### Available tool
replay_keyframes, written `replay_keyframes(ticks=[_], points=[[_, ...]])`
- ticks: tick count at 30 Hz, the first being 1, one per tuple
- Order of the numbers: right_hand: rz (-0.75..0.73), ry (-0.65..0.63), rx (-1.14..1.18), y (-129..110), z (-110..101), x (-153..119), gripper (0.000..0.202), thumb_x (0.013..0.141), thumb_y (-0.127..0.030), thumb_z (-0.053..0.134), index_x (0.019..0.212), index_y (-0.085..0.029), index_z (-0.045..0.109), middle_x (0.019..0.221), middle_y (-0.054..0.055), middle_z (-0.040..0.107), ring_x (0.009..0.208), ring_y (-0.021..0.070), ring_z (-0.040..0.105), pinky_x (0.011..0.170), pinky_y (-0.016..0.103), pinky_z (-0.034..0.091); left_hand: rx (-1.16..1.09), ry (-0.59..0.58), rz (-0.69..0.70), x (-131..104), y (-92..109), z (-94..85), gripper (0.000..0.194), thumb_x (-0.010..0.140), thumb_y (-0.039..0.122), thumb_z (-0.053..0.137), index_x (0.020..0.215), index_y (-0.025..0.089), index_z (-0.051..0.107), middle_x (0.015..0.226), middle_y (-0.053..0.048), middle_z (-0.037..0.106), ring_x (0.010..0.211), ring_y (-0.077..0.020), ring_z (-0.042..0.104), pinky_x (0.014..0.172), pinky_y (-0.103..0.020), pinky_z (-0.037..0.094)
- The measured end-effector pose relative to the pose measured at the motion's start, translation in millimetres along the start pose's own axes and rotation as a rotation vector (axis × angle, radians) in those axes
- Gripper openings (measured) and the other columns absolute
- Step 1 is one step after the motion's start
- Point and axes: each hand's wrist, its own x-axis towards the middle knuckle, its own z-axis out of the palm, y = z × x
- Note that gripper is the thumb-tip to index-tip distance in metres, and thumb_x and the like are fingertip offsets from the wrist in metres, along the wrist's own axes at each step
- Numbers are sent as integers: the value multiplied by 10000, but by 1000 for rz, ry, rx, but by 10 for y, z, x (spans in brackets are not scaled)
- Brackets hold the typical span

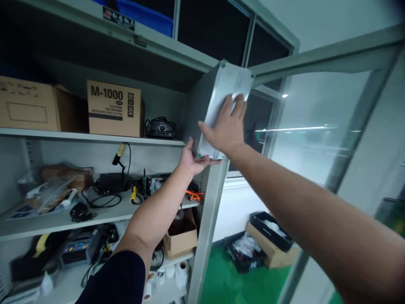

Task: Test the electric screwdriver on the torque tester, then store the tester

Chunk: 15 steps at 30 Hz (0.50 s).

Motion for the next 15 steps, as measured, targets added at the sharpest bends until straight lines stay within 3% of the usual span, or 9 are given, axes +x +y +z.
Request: replay_keyframes(ticks=[4,7,9,11,13,15], points=[[-76,-1,54,179,733,137,887,859,-631,446,1523,-150,108,1590,196,56,1462,419,8,1087,684,252,92,31,141,214,66,150,804,858,722,344,1342,91,461,1216,-196,551,1102,-329,597,704,-364,577],[-48,-23,135,322,1190,347,880,864,-573,464,1528,-146,74,1591,209,24,1457,430,13,1056,708,269,311,173,150,61,-71,-51,850,811,780,359,1345,128,463,1301,-212,523,1116,-347,591,752,-439,566],[-52,-64,172,408,1435,477,863,871,-523,479,1523,-119,84,1582,236,34,1454,433,49,1047,713,270,471,242,163,-253,-308,-402,773,783,752,479,1290,169,516,1325,-198,532,1088,-326,605,746,-437,562],[-62,-76,189,448,1609,560,830,890,-473,475,1514,-71,104,1571,270,49,1453,424,76,1070,699,237,596,271,101,-715,-647,-902,717,693,725,634,1162,183,605,1230,-178,609,1004,-291,635,700,-384,553],[-52,-24,208,435,1706,591,788,919,-434,442,1504,-16,121,1561,301,56,1458,410,68,1114,649,179,682,381,0,-1287,-1037,-1441,646,624,657,746,1076,204,660,1112,-142,669,910,-252,656,678,-336,530],[-51,42,232,400,1738,584,772,938,-421,417,1497,23,124,1552,324,52,1461,401,41,1143,592,125,633,733,-42,-1918,-1408,-1854,498,645,616,752,981,255,681,1041,-75,693,896,-215,661,685,-300,509]])
